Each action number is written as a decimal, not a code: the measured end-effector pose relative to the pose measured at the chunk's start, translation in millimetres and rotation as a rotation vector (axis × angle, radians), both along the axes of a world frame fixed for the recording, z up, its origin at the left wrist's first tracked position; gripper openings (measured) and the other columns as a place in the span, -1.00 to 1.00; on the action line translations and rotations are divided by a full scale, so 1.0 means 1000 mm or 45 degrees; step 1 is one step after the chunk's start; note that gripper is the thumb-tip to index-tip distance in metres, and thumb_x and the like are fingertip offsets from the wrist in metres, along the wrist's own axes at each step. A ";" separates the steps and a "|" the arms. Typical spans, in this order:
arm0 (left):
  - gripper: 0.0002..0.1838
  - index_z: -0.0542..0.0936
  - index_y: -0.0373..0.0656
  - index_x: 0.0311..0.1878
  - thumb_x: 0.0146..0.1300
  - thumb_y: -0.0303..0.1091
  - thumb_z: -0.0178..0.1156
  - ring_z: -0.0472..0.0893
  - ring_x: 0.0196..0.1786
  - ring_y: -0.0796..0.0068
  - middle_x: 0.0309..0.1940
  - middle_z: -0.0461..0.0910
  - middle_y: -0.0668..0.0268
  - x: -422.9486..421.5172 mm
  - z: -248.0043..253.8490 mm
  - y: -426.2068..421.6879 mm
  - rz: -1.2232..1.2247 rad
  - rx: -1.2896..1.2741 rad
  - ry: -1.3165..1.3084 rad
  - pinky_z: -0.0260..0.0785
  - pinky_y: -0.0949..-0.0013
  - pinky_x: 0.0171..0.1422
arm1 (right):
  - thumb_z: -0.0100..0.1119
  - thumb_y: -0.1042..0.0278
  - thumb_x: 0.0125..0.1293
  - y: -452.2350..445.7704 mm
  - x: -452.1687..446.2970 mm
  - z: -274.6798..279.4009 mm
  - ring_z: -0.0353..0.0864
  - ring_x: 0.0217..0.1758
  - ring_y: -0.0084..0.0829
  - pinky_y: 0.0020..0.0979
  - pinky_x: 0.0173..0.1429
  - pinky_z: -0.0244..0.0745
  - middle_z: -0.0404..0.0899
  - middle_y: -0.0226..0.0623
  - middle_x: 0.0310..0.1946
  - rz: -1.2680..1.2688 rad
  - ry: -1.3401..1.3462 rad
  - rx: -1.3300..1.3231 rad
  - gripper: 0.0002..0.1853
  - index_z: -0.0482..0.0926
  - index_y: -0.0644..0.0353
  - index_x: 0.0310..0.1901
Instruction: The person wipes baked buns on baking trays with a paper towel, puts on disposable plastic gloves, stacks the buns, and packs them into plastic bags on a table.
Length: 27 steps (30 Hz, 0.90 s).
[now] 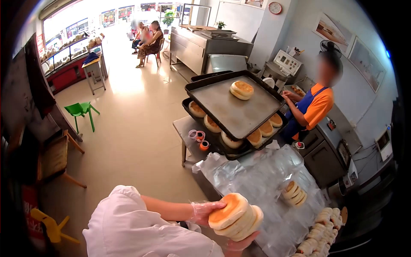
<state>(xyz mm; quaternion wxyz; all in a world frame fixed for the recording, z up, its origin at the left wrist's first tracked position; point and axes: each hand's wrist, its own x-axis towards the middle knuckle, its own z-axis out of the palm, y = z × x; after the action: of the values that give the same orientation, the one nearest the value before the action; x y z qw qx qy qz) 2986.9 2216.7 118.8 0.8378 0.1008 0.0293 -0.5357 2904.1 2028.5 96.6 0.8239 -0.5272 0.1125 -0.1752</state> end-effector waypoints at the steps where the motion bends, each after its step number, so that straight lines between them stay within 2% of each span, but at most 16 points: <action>1: -0.31 0.39 0.03 0.38 0.26 0.10 0.32 0.48 0.35 0.36 0.33 0.48 0.34 0.007 0.000 -0.005 -0.023 0.016 -0.003 0.30 0.08 0.47 | -0.42 -0.42 0.43 0.013 -0.001 0.009 0.28 0.49 -0.18 -0.13 0.55 0.14 0.25 -0.16 0.46 -0.174 0.222 -0.280 -0.13 0.16 0.18 0.49; 3: -0.29 0.36 0.04 0.40 0.26 0.08 0.32 0.46 0.37 0.34 0.36 0.45 0.34 0.022 -0.003 -0.013 -0.101 0.050 0.061 0.26 0.07 0.49 | -0.46 -0.48 0.43 0.033 0.009 0.022 0.28 0.49 -0.17 -0.12 0.55 0.15 0.25 -0.20 0.47 -0.400 0.674 -0.737 -0.10 0.16 0.15 0.49; 5: -0.29 0.36 0.03 0.41 0.26 0.07 0.32 0.46 0.37 0.34 0.36 0.45 0.33 0.042 -0.015 -0.032 -0.086 -0.009 0.045 0.24 0.06 0.51 | -0.47 -0.50 0.42 -0.012 0.032 0.000 0.28 0.49 -0.18 -0.11 0.55 0.15 0.25 -0.22 0.47 -0.364 0.598 -0.656 -0.10 0.16 0.13 0.49; 7: -0.29 0.36 0.03 0.41 0.26 0.06 0.32 0.45 0.38 0.34 0.36 0.44 0.33 0.056 -0.018 -0.049 -0.077 -0.071 0.054 0.22 0.06 0.52 | -0.36 -0.49 0.41 -0.048 0.051 0.013 0.28 0.49 -0.18 -0.10 0.55 0.16 0.24 -0.25 0.48 0.293 -0.111 0.379 -0.12 0.18 0.08 0.50; 9: -0.31 0.38 -0.01 0.40 0.29 0.06 0.30 0.45 0.38 0.32 0.35 0.46 0.31 0.075 -0.011 -0.061 -0.089 0.006 0.099 0.21 0.09 0.53 | -0.24 -0.46 0.41 -0.077 0.069 -0.015 0.28 0.50 -0.19 -0.09 0.56 0.15 0.24 -0.27 0.49 0.381 -0.113 0.672 -0.15 0.18 0.05 0.50; 11: -0.26 0.36 -0.01 0.42 0.24 0.07 0.33 0.42 0.40 0.27 0.36 0.45 0.28 0.093 -0.023 -0.075 -0.092 0.086 0.115 0.17 0.04 0.55 | -0.18 -0.39 0.43 -0.088 0.089 0.000 0.27 0.51 -0.20 -0.08 0.58 0.14 0.26 -0.29 0.48 0.372 -0.005 0.729 -0.19 0.20 0.04 0.49; 12: -0.29 0.39 -0.05 0.39 0.25 0.06 0.32 0.44 0.38 0.25 0.34 0.47 0.26 0.104 -0.019 -0.077 -0.072 0.149 0.106 0.22 0.02 0.53 | -0.22 -0.37 0.46 -0.095 0.096 0.005 0.28 0.50 -0.23 -0.08 0.58 0.15 0.29 -0.30 0.47 0.411 0.038 0.858 -0.23 0.22 0.03 0.48; 13: -0.31 0.41 -0.08 0.37 0.26 0.04 0.31 0.46 0.36 0.24 0.31 0.49 0.25 0.112 -0.017 -0.078 -0.057 0.210 0.098 0.26 -0.01 0.50 | -0.26 -0.34 0.49 -0.098 0.104 0.000 0.26 0.52 -0.25 -0.10 0.58 0.15 0.26 -0.24 0.47 0.422 0.026 0.750 -0.22 0.18 0.12 0.49; 14: -0.34 0.42 -0.10 0.36 0.28 0.01 0.28 0.48 0.34 0.20 0.30 0.50 0.21 0.120 -0.018 -0.082 -0.028 0.278 0.124 0.28 -0.02 0.48 | -0.32 -0.35 0.50 -0.100 0.110 -0.003 0.27 0.51 -0.28 -0.14 0.57 0.18 0.30 -0.23 0.45 0.375 0.166 0.920 -0.22 0.18 0.14 0.49; 15: -0.37 0.43 -0.12 0.35 0.30 -0.01 0.25 0.49 0.33 0.17 0.28 0.50 0.18 0.130 -0.020 -0.087 0.019 0.347 0.134 0.31 -0.03 0.46 | -0.40 -0.32 0.53 -0.105 0.117 -0.011 0.31 0.48 -0.31 -0.20 0.55 0.19 0.34 -0.21 0.42 0.442 0.075 0.865 -0.23 0.19 0.16 0.48; 16: -0.43 0.44 -0.16 0.33 0.34 -0.06 0.17 0.52 0.29 0.12 0.26 0.52 0.14 0.137 -0.017 -0.092 0.033 0.331 0.147 0.35 -0.06 0.43 | -0.39 -0.33 0.52 -0.110 0.116 -0.059 0.31 0.49 -0.30 -0.18 0.54 0.20 0.33 -0.24 0.43 0.368 0.140 0.504 -0.24 0.22 0.11 0.47; 18: -0.46 0.45 -0.20 0.31 0.36 -0.10 0.11 0.54 0.27 0.11 0.24 0.53 0.12 0.146 -0.018 -0.106 -0.072 0.038 0.135 0.37 -0.07 0.41 | -0.38 -0.34 0.52 -0.120 0.120 -0.079 0.31 0.49 -0.29 -0.16 0.54 0.20 0.32 -0.27 0.44 0.280 0.250 0.126 -0.26 0.24 0.06 0.47; 20: -0.44 0.44 -0.18 0.32 0.36 -0.06 0.13 0.52 0.29 0.11 0.27 0.51 0.13 0.157 -0.034 -0.123 -0.142 0.168 0.207 0.36 -0.07 0.42 | -0.39 -0.33 0.53 -0.119 0.133 -0.015 0.32 0.48 -0.26 -0.16 0.53 0.23 0.33 -0.23 0.43 0.282 0.131 0.892 -0.26 0.25 0.09 0.46; 22: -0.38 0.40 -0.09 0.38 0.38 0.07 0.14 0.45 0.36 0.16 0.34 0.44 0.19 0.159 -0.049 -0.137 -0.172 0.428 0.146 0.32 -0.06 0.44 | -0.37 -0.33 0.52 -0.133 0.128 -0.024 0.35 0.45 -0.24 -0.17 0.51 0.26 0.36 -0.20 0.40 0.181 0.168 0.923 -0.25 0.26 0.12 0.45; 24: -0.34 0.27 0.01 0.47 0.41 0.06 0.12 0.37 0.43 0.19 0.42 0.35 0.21 0.156 -0.043 -0.169 -0.248 0.512 0.004 0.17 -0.04 0.55 | -0.40 -0.28 0.54 -0.167 0.122 -0.040 0.33 0.47 -0.28 -0.22 0.53 0.22 0.34 -0.17 0.41 0.372 -0.376 1.341 -0.26 0.24 0.18 0.45; 27: -0.40 0.16 0.07 0.51 0.51 -0.01 0.01 0.36 0.43 0.28 0.44 0.29 0.24 0.139 -0.040 -0.238 -0.173 0.651 -0.166 0.21 0.08 0.54 | -0.39 -0.28 0.53 -0.231 0.104 -0.053 0.35 0.45 -0.29 -0.20 0.52 0.23 0.36 -0.19 0.40 0.287 -0.412 1.205 -0.27 0.27 0.17 0.44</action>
<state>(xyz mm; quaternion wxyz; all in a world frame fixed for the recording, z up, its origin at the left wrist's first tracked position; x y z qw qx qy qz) 3126.0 1978.8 78.4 0.7475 0.3450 0.1027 -0.5583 3008.5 1797.6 43.9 0.9929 -0.0714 -0.0072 -0.0945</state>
